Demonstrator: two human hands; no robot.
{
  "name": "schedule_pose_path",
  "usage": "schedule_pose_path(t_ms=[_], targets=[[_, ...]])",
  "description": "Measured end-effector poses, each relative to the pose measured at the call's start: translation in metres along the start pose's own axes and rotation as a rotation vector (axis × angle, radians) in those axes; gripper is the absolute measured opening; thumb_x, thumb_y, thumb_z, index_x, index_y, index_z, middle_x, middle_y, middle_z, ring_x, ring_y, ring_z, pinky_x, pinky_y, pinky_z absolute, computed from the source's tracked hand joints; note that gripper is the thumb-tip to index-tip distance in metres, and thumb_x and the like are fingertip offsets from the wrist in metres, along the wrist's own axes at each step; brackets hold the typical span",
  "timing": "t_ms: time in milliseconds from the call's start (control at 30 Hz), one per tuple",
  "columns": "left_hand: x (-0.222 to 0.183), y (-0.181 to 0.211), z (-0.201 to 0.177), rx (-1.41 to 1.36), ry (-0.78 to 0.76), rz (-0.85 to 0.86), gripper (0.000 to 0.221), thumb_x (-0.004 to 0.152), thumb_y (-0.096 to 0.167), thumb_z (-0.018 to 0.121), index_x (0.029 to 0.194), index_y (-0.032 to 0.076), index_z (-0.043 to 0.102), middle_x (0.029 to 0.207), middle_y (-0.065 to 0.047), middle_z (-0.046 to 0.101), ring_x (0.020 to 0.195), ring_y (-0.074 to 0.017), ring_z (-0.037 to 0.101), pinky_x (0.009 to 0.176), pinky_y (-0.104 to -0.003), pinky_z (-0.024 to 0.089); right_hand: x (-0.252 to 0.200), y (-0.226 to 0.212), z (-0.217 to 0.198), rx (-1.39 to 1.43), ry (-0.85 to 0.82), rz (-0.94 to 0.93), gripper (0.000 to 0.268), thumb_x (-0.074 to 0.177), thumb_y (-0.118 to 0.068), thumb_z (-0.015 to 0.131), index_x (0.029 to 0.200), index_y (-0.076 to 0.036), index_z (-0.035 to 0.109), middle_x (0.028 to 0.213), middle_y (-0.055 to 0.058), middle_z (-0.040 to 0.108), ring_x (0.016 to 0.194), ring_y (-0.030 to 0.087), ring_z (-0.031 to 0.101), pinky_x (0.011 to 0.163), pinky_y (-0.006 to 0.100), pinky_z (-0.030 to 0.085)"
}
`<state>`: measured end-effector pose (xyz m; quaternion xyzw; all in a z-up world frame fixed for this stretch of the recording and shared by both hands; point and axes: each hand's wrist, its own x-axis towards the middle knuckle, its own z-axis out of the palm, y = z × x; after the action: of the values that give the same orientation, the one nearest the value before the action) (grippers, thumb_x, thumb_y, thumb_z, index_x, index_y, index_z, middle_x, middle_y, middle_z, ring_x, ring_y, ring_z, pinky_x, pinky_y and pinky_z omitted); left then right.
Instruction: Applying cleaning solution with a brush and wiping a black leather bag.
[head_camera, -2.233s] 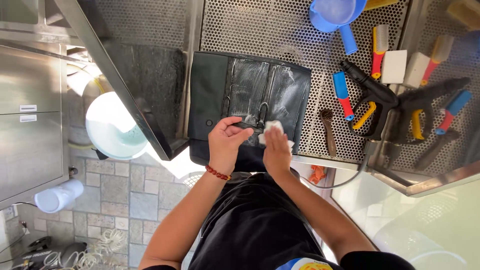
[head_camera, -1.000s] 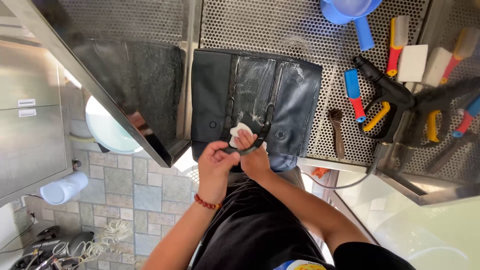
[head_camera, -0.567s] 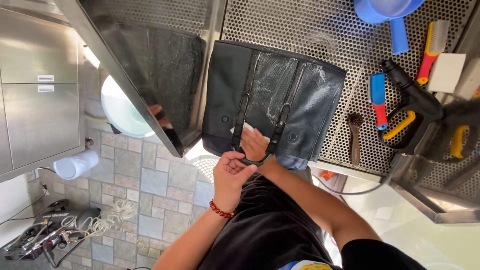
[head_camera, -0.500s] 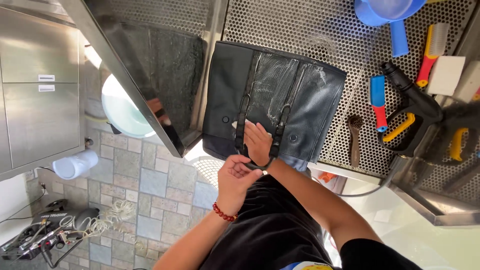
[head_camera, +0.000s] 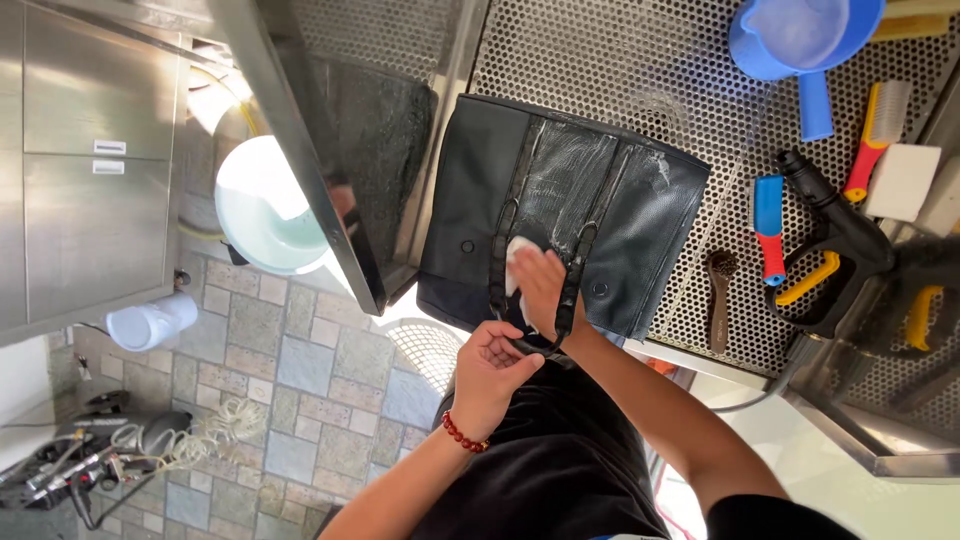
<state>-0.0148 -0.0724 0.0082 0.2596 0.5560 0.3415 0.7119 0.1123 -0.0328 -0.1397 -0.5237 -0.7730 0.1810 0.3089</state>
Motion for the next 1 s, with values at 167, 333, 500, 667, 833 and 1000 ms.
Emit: schedule_pose_path(t_ms=[167,333,500,667,833,1000], targets=[[0.000,-0.010,-0.003,-0.050,-0.034,0.029,0.033,0.083,-0.003,0.079,0.108,0.004,0.058,0.083,0.002,0.062,0.075,-0.0025,0.060,0.070,-0.017,0.051,-0.022,-0.007,0.024,-0.160,0.184,0.135,0.036,0.089,-0.004,0.061,0.124,0.002,0.068,0.133,0.013,0.066,0.130,0.032,0.058,0.111,0.045,0.043],[0.004,-0.030,-0.024,-0.072,0.143,0.038,0.021,0.093,0.002,0.073,0.107,-0.003,0.058,0.078,-0.002,0.060,0.069,-0.0063,0.059,0.066,-0.023,0.054,-0.043,-0.011,-0.075,0.070,-0.149,-0.100,0.039,0.081,0.002,0.065,0.119,-0.004,0.071,0.132,0.011,0.068,0.132,0.028,0.059,0.111,0.046,0.046],[0.000,-0.008,-0.023,-0.072,0.224,-0.125,0.041,0.089,0.003,0.063,0.128,0.007,0.048,0.067,-0.002,0.063,0.061,-0.0072,0.060,0.062,-0.022,0.055,-0.052,0.032,-0.141,0.204,-0.289,0.027,0.050,0.075,0.015,0.065,0.121,-0.004,0.071,0.132,0.012,0.069,0.133,0.030,0.061,0.111,0.042,0.046],[-0.009,-0.031,-0.021,0.117,0.207,-0.016,0.044,0.090,0.002,0.068,0.131,0.003,0.052,0.061,0.001,0.050,0.058,-0.0058,0.051,0.061,-0.021,0.054,0.020,0.022,-0.125,0.130,0.002,0.036,0.046,0.080,0.010,0.069,0.124,0.000,0.067,0.133,0.016,0.066,0.135,0.033,0.058,0.118,0.045,0.046],[-0.004,-0.053,-0.019,0.091,0.199,0.025,0.035,0.090,-0.001,0.070,0.121,0.000,0.053,0.071,0.002,0.058,0.062,-0.0042,0.054,0.058,-0.020,0.044,0.024,0.050,-0.036,0.213,-0.424,-0.195,0.048,0.082,0.004,0.066,0.127,-0.009,0.069,0.140,0.011,0.065,0.133,0.028,0.057,0.116,0.045,0.043],[-0.008,-0.098,-0.026,0.155,0.131,0.078,0.022,0.094,-0.004,0.071,0.115,-0.002,0.064,0.079,0.001,0.056,0.069,-0.0045,0.053,0.063,-0.020,0.045,0.069,0.103,-0.058,-0.151,-0.318,-0.316,0.048,0.082,-0.001,0.065,0.128,-0.012,0.068,0.143,0.004,0.063,0.136,0.023,0.058,0.119,0.045,0.042]])
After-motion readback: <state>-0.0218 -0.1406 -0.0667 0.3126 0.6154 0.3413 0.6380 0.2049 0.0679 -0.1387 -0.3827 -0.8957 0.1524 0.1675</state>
